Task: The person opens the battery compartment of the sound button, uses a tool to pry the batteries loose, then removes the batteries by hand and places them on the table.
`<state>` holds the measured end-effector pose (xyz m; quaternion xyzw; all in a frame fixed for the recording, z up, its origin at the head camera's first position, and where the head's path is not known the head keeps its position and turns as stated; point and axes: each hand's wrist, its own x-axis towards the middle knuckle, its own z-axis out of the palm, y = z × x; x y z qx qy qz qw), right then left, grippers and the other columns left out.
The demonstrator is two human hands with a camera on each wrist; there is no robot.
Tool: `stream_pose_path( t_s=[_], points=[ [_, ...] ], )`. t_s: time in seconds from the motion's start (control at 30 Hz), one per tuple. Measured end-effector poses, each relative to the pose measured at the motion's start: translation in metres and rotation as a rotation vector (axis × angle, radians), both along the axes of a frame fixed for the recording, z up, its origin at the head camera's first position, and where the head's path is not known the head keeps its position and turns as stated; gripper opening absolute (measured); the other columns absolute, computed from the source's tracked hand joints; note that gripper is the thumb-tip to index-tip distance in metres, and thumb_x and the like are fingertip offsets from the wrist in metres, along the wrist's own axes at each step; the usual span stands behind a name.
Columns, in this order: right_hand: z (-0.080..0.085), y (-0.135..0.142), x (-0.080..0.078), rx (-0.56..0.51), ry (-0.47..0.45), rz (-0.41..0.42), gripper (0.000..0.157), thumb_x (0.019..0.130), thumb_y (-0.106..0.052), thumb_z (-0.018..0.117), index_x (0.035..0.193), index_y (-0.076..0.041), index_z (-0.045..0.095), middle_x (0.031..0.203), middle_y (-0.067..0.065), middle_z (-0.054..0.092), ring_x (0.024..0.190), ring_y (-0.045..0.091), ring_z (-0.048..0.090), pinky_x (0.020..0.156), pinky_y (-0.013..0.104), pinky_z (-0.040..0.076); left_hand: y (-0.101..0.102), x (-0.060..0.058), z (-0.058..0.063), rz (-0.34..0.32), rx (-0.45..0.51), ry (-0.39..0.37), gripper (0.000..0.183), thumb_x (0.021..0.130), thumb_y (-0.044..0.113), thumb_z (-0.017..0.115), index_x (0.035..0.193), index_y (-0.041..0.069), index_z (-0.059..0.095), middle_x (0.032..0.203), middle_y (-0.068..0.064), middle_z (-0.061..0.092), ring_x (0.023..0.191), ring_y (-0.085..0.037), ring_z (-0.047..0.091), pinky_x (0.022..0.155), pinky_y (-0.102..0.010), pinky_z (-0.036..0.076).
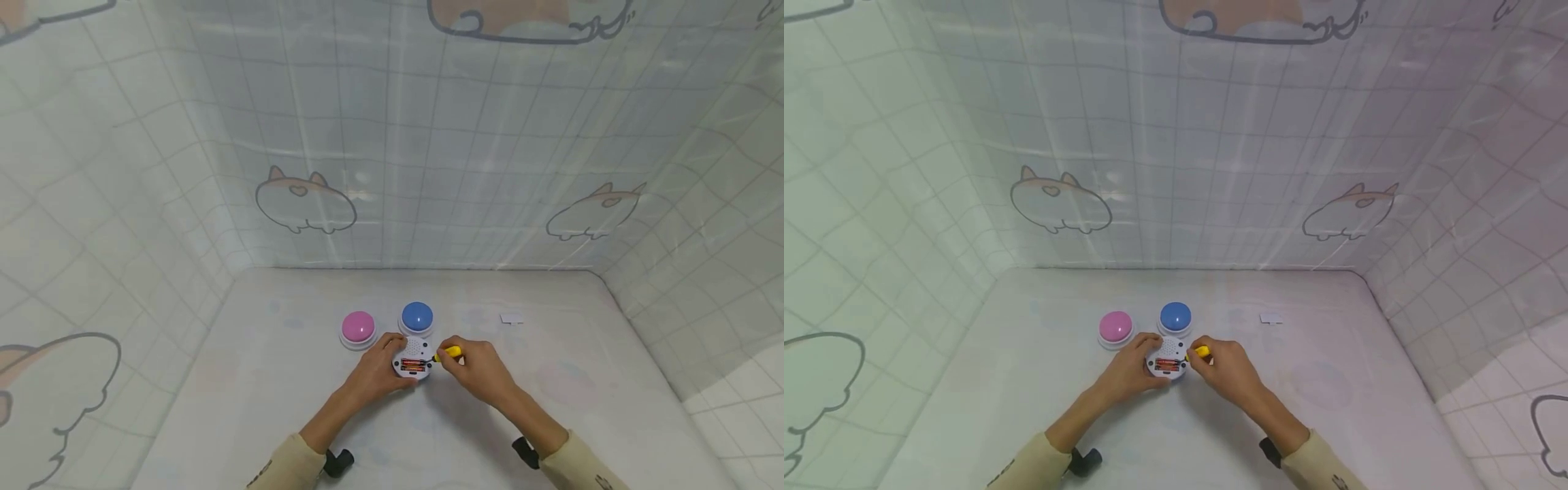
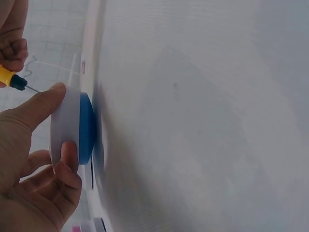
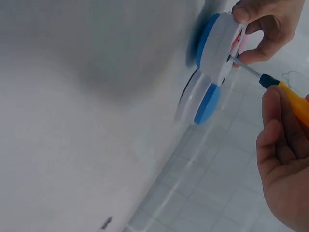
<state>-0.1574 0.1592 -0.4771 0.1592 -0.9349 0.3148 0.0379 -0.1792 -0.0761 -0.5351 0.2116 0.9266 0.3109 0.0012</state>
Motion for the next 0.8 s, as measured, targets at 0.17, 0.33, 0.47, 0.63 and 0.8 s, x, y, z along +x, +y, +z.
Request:
stream_pose_path(
  t_s=[0.17,0.33,0.47,0.63,0.8],
  points=[
    [-0.006,0.009,-0.002,-0.124,-0.073,-0.009,0.013,0.096,-0.028,0.069,0.105,-0.021,0.075,0.084,-0.015,0.069,0.070,0.007,0.060,0.064,0.021,0.053,-0.001,0.000,-0.002,0.011,0.003,-0.020,0.079,0.074,0.042,0.090,0.137,0.008,0.057,0.141,-0.004,0.053,0.122,-0.019,0.054,0.105,-0.037,0.047],
    [-0.011,0.015,-0.003,-0.219,-0.165,-0.046,0.021,0.097,-0.036,0.067,0.108,-0.019,0.074,0.087,-0.009,0.073,0.078,0.015,0.069,0.069,0.022,0.054,-0.002,0.000,-0.004,0.006,0.009,-0.017,0.078,0.074,0.041,0.090,0.136,0.008,0.057,0.140,-0.004,0.053,0.123,-0.019,0.054,0.105,-0.037,0.047],
    [-0.013,0.018,-0.003,-0.257,-0.198,-0.065,0.026,0.097,-0.039,0.067,0.108,-0.017,0.074,0.086,-0.008,0.074,0.081,0.022,0.070,0.069,0.023,0.054,-0.002,0.000,-0.004,0.011,0.013,-0.031,0.078,0.074,0.040,0.090,0.136,0.008,0.057,0.141,-0.003,0.052,0.123,-0.019,0.054,0.106,-0.038,0.046],
    [-0.016,0.019,-0.005,-0.297,-0.220,-0.087,0.026,0.097,-0.037,0.067,0.108,-0.014,0.074,0.084,-0.004,0.074,0.081,0.025,0.069,0.069,0.024,0.053,-0.002,0.000,-0.004,0.021,0.015,-0.047,0.077,0.074,0.041,0.090,0.136,0.009,0.057,0.141,-0.003,0.052,0.124,-0.019,0.053,0.106,-0.037,0.046],
    [-0.020,0.020,-0.007,-0.337,-0.237,-0.113,0.025,0.098,-0.034,0.067,0.108,-0.013,0.075,0.084,-0.001,0.075,0.081,0.025,0.070,0.071,0.022,0.054,-0.002,0.000,-0.006,0.025,0.008,-0.039,0.077,0.074,0.042,0.090,0.136,0.010,0.057,0.141,-0.003,0.052,0.123,-0.019,0.054,0.105,-0.036,0.047]
  ],
)
